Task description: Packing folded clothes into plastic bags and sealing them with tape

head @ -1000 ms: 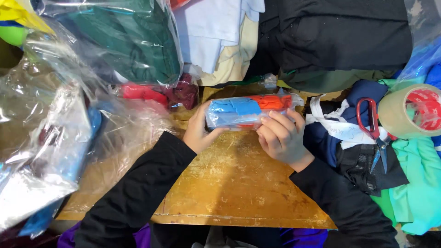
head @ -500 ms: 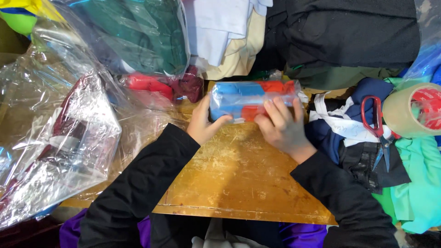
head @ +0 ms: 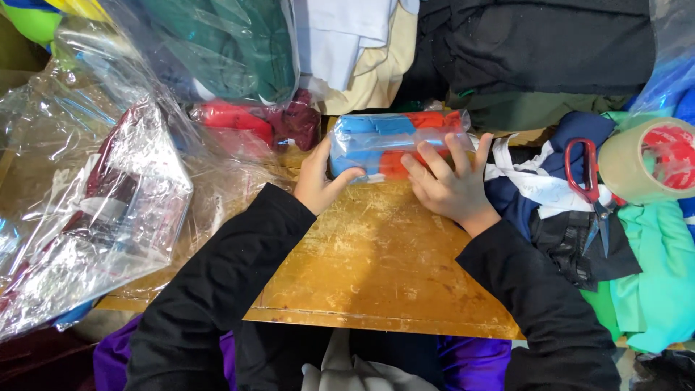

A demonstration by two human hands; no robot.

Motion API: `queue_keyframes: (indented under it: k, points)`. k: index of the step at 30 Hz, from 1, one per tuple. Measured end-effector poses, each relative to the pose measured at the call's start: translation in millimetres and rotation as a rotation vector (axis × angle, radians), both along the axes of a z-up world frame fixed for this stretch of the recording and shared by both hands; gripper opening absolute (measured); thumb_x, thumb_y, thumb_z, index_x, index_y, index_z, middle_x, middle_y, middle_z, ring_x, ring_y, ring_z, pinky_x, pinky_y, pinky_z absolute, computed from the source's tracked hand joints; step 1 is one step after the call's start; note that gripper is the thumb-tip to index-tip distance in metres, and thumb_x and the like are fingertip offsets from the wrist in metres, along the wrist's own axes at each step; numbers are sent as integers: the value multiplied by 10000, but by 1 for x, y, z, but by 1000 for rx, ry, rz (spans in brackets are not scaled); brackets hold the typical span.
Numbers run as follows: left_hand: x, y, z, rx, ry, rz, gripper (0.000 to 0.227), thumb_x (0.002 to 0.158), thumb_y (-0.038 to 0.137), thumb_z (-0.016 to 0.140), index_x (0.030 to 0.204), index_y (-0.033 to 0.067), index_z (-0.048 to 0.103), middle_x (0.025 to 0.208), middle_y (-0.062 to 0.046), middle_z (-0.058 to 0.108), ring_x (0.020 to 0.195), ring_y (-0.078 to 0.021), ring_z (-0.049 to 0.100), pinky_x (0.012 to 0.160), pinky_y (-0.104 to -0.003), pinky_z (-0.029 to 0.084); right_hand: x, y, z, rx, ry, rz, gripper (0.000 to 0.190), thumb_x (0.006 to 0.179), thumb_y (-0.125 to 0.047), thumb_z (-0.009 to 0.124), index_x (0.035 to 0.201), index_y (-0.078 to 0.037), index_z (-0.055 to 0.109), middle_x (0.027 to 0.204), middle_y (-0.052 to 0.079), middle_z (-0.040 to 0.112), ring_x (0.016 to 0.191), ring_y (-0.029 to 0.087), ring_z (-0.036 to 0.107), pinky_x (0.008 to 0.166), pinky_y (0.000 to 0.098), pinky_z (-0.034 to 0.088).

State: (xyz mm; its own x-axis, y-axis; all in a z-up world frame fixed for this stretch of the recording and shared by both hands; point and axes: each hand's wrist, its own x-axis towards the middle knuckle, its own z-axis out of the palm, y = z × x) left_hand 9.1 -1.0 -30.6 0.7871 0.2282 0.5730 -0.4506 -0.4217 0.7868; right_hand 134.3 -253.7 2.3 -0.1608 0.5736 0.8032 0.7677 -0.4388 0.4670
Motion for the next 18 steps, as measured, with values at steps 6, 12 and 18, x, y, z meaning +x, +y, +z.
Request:
queue_keyframes:
  k: [6, 12, 18]
  points:
    - [-2, -3, 4, -31, 22, -30, 804, 926, 338, 829, 1519, -19, 418, 1385, -283, 577, 1291, -462, 572, 1093, -593, 455, -10, -10, 13, 3, 77, 129, 385, 1008, -413, 505, 1268, -364, 784, 1460, 20, 542, 1503, 333, 329, 1176, 765, 157]
    - [3, 3, -11, 79, -31, 0, 850, 904, 369, 854, 1511, -32, 415, 1402, -282, 562, 1306, -465, 558, 1094, -577, 464, -6, -11, 25, 28, 38, -64, 341, 1030, -486, 580, 1264, -377, 803, 1562, 96, 465, 1480, 426, 306, 1077, 821, 218]
    - [-25, 8, 48, 300, -380, 69, 868, 982, 466, 727, 1555, -43, 320, 1561, -275, 405, 1450, -443, 418, 1194, -543, 371, -1, -15, 17, 40, 6, -4, 350, 993, -457, 630, 1293, -382, 793, 1530, 120, 504, 1444, 428, 366, 1078, 806, 261]
